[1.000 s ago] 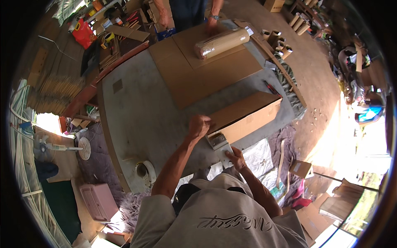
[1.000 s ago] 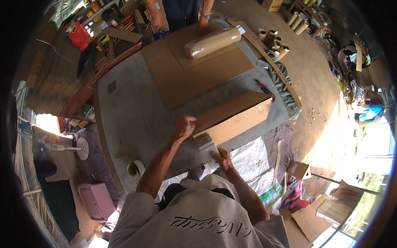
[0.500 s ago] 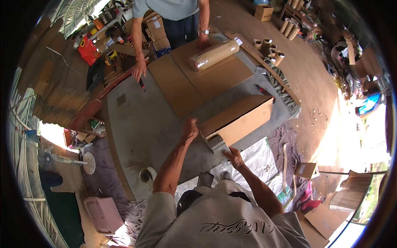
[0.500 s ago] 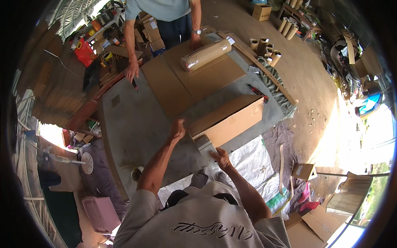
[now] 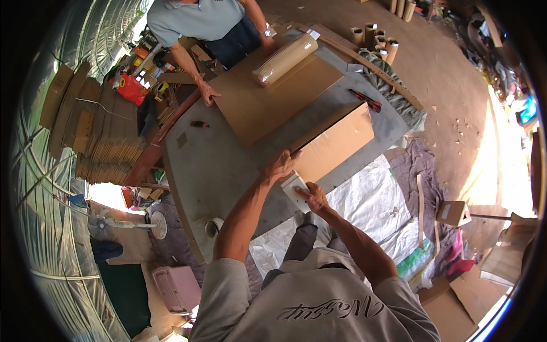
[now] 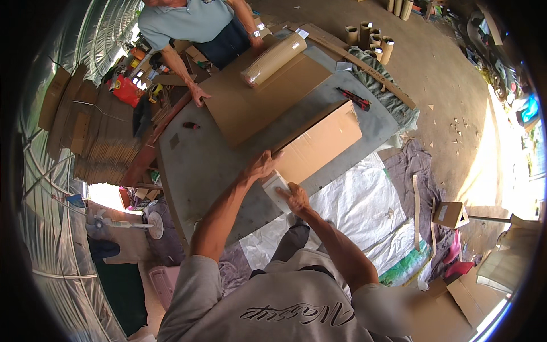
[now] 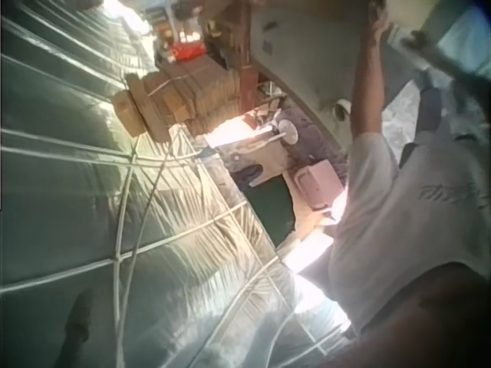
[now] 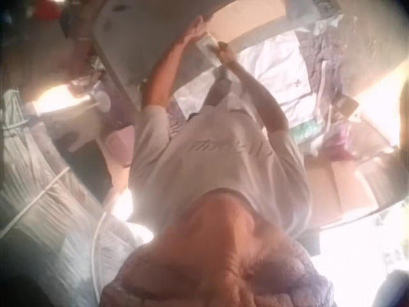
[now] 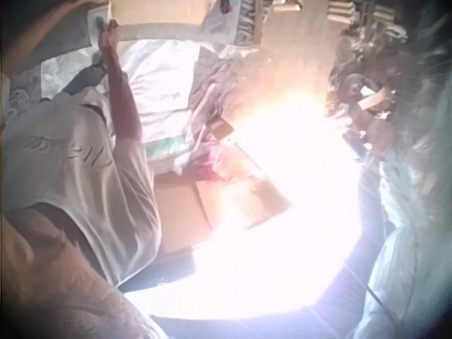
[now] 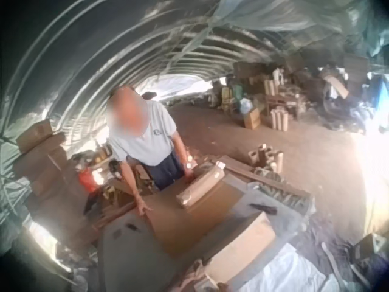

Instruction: The person cuts a large sheet of cardboard with a utility knife, folds it into a box shape, and secures the seams with packing tape. A second person assists by taping another box nearby.

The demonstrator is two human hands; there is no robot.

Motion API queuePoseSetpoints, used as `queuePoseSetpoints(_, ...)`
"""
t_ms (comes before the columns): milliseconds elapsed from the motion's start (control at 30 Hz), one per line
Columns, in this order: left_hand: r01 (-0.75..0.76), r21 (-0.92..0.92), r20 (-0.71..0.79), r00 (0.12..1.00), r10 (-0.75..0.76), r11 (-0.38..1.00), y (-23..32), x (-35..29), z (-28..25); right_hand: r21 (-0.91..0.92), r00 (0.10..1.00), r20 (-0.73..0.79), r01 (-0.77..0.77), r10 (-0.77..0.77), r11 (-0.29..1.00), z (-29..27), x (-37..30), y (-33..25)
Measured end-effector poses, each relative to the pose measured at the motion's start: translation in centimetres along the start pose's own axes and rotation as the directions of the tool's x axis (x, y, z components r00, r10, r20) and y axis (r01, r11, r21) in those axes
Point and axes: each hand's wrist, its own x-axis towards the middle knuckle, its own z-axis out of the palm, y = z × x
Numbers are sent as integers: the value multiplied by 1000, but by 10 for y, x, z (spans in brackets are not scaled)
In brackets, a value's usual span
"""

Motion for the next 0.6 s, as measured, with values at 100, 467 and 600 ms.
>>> queuePoseSetpoints(100, -95, 221, -240, 959, 149, 971, -3, -5, 10, -31, 1000, -6, 0, 0, 1000, -5, -19, 16)
queuePoseSetpoints(467, 439, -507, 139, 891, -433, 742, 10, 20, -57, -74, 976, 35, -210, 213, 975, -46, -119, 119)
queuePoseSetpoints(600, 449, -602, 226, 889, -399, 660, -20, 27, -66, -53, 970, 47, -236, 239, 970, -40, -112, 109)
